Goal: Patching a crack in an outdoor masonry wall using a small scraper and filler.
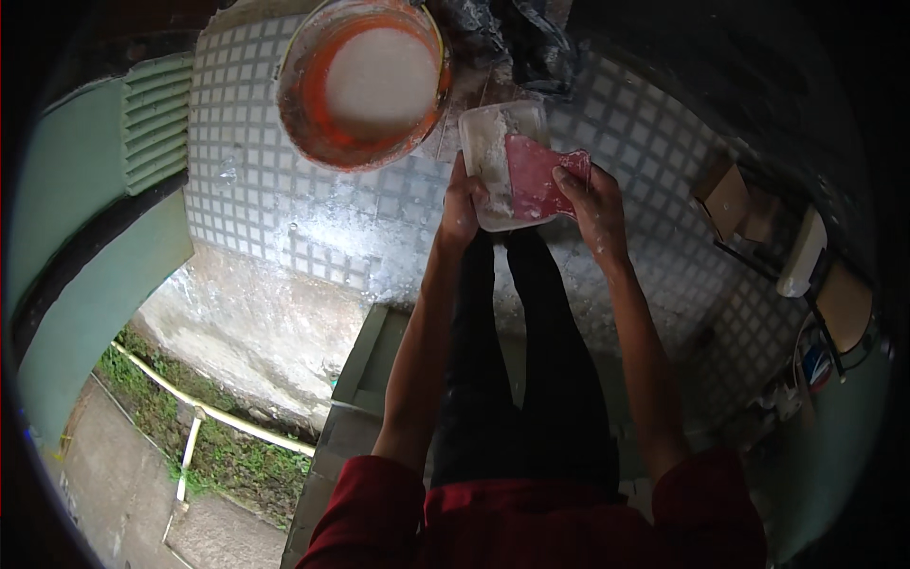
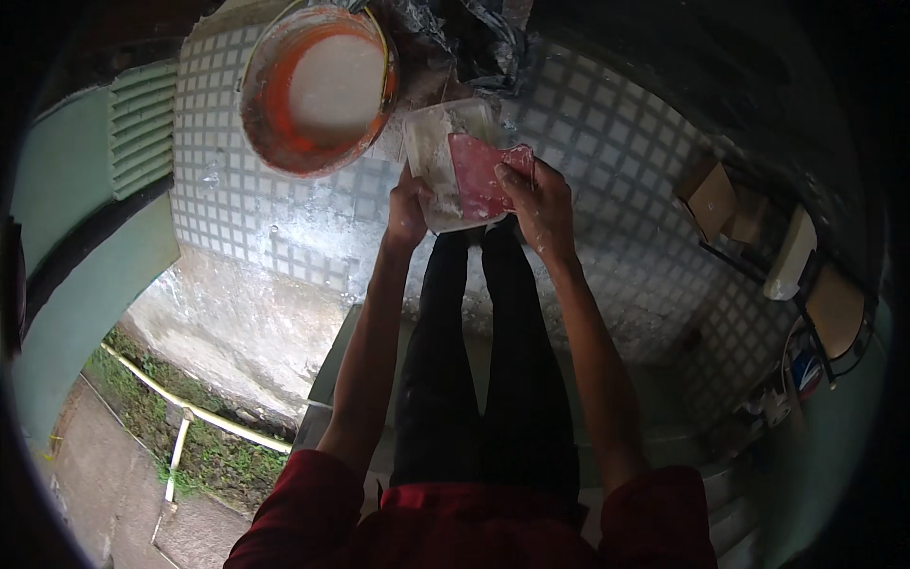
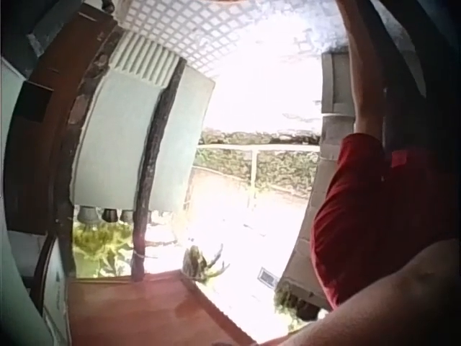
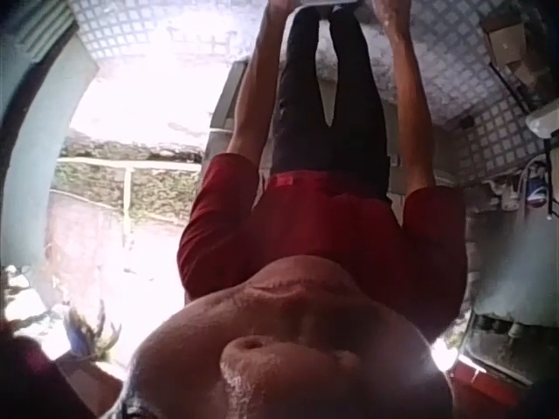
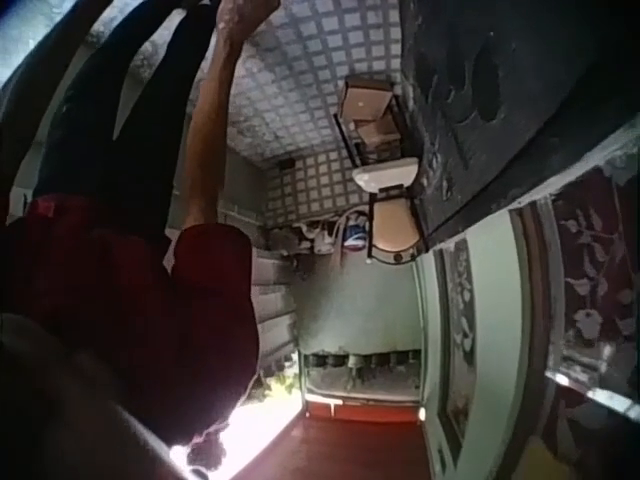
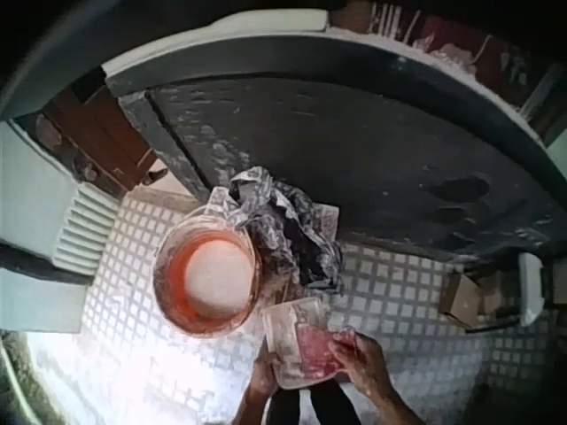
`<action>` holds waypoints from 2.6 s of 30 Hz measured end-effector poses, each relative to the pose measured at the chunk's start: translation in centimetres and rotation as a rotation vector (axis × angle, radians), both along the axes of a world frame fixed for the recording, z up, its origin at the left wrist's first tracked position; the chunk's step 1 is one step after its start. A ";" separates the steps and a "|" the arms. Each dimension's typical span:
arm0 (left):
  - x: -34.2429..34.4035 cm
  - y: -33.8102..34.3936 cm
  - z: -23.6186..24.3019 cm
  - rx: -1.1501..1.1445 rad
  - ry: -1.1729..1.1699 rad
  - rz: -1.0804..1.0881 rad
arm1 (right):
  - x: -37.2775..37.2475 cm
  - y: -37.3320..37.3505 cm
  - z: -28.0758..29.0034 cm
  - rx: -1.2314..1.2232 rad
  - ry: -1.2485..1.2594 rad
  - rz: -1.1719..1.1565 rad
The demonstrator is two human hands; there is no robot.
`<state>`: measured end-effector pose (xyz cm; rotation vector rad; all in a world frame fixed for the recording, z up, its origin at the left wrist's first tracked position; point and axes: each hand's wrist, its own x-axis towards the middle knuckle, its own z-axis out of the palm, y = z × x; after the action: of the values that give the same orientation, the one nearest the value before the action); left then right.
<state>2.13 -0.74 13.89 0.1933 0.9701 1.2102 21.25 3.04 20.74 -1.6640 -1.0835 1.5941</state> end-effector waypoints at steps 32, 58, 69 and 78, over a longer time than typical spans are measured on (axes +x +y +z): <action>3.2 -1.2 38.2 0.375 -0.339 -0.237 | 0.3 -1.8 44.1 0.592 -0.721 0.317; 9.7 -3.6 39.3 0.169 -0.495 -0.658 | 3.7 -11.7 45.5 0.648 -0.880 0.084; 18.4 -6.4 40.1 0.153 -0.480 -0.833 | 11.5 -17.2 45.1 0.584 -1.116 -0.039; 24.2 -8.7 40.7 0.129 -0.556 -0.888 | 19.0 -19.8 48.8 0.532 -1.208 -0.060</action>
<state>26.32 -9.46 54.58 0.3242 0.2411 0.4474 40.29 -16.75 69.52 -2.1772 -1.7470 0.0378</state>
